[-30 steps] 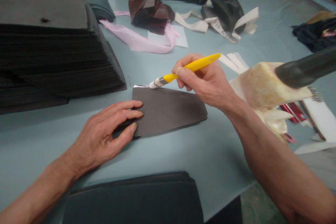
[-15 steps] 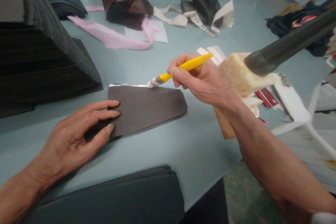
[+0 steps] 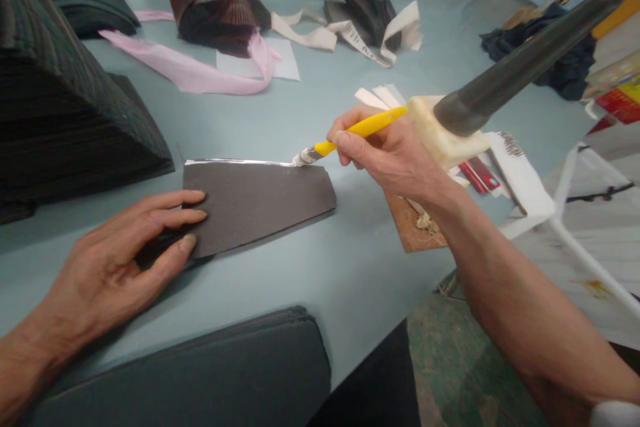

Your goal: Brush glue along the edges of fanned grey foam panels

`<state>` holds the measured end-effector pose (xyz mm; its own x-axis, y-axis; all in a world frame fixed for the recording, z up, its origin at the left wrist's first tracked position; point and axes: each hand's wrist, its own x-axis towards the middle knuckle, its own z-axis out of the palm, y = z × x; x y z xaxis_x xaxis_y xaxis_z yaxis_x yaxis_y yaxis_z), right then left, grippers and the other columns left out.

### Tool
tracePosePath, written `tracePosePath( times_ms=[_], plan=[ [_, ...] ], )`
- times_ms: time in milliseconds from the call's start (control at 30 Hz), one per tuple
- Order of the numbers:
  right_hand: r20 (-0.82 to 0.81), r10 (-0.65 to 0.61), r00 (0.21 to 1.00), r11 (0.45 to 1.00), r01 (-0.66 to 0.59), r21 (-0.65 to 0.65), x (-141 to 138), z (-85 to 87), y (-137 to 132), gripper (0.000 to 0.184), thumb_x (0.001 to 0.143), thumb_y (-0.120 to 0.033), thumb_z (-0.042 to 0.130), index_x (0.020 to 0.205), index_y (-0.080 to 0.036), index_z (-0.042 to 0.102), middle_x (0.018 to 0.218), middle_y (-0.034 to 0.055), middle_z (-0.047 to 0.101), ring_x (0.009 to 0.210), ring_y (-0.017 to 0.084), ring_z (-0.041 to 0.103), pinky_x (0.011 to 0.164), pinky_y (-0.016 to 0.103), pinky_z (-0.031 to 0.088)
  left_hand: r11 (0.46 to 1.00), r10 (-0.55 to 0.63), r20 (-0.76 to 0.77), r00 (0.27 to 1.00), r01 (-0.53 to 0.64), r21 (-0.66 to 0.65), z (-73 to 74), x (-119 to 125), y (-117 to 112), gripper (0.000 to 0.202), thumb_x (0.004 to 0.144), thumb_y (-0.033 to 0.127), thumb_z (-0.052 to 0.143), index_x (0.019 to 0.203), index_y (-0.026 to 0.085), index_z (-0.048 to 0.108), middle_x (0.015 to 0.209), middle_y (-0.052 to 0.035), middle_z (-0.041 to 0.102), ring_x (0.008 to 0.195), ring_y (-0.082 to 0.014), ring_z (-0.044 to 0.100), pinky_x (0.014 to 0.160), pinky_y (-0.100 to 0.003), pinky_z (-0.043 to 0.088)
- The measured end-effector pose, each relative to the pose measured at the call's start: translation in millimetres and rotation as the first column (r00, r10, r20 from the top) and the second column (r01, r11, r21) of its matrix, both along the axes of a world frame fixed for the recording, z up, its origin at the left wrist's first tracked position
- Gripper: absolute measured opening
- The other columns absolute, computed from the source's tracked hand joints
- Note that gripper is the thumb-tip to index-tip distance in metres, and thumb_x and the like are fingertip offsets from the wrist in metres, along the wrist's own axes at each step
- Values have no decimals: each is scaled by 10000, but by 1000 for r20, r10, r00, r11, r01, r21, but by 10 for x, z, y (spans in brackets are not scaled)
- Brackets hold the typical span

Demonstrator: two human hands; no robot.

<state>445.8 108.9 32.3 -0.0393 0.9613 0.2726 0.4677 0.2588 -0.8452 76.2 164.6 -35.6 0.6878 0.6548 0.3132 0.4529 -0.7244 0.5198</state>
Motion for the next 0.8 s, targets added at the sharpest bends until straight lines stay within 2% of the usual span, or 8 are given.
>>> tracePosePath(
  times_ms=[167,367,500,667,733,800],
  plan=[
    [39,-22,999,1000,23,-18,104,17,-99,512,968,-709,731,877,-206,688,748,-16,629,659,95,516,589,295,399,999,26,-2,1000,-26,-48,40,6,-13,235,1036,428,641,1202,290,734,1475,-46,733,1298,-251,726,1192,-402,530],
    [111,-89,990,996,89,0,221,44,-253,433,1028,-613,707,882,-205,719,729,-9,621,637,100,492,566,301,370,998,33,-2,999,-33,-52,81,36,-13,261,1032,459,633,1166,267,749,1471,-70,739,1281,-266,736,1196,-435,544],
    [60,-146,987,988,143,50,206,100,-330,414,1011,-575,753,843,-199,712,738,1,632,643,101,510,582,297,399,998,18,-8,1000,-19,-58,63,38,-6,276,1036,449,641,1187,247,751,1478,-71,735,1279,-261,735,1194,-415,548],
    [-26,-166,986,984,168,67,-65,152,-394,373,1005,-555,768,895,-201,732,688,-11,626,611,96,519,556,275,400,987,64,19,998,-60,-148,67,50,-18,332,1087,427,539,1245,229,753,1478,-1,735,1353,-225,688,1262,-380,484],
    [-69,-134,989,986,140,91,-239,147,-414,350,1013,-538,764,912,-205,733,684,-19,632,603,91,535,546,259,405,975,74,-4,997,-73,-210,71,56,-12,445,1083,444,484,1379,200,709,1461,-37,745,1342,-251,689,1240,-402,506],
    [-115,-62,991,991,74,107,-424,130,-427,308,1023,-498,765,921,-209,737,693,-25,643,610,89,556,556,249,430,962,116,-20,993,-118,-245,63,62,3,503,1065,446,449,1422,197,702,1388,-69,776,1215,-274,734,1128,-409,573]
  ],
)
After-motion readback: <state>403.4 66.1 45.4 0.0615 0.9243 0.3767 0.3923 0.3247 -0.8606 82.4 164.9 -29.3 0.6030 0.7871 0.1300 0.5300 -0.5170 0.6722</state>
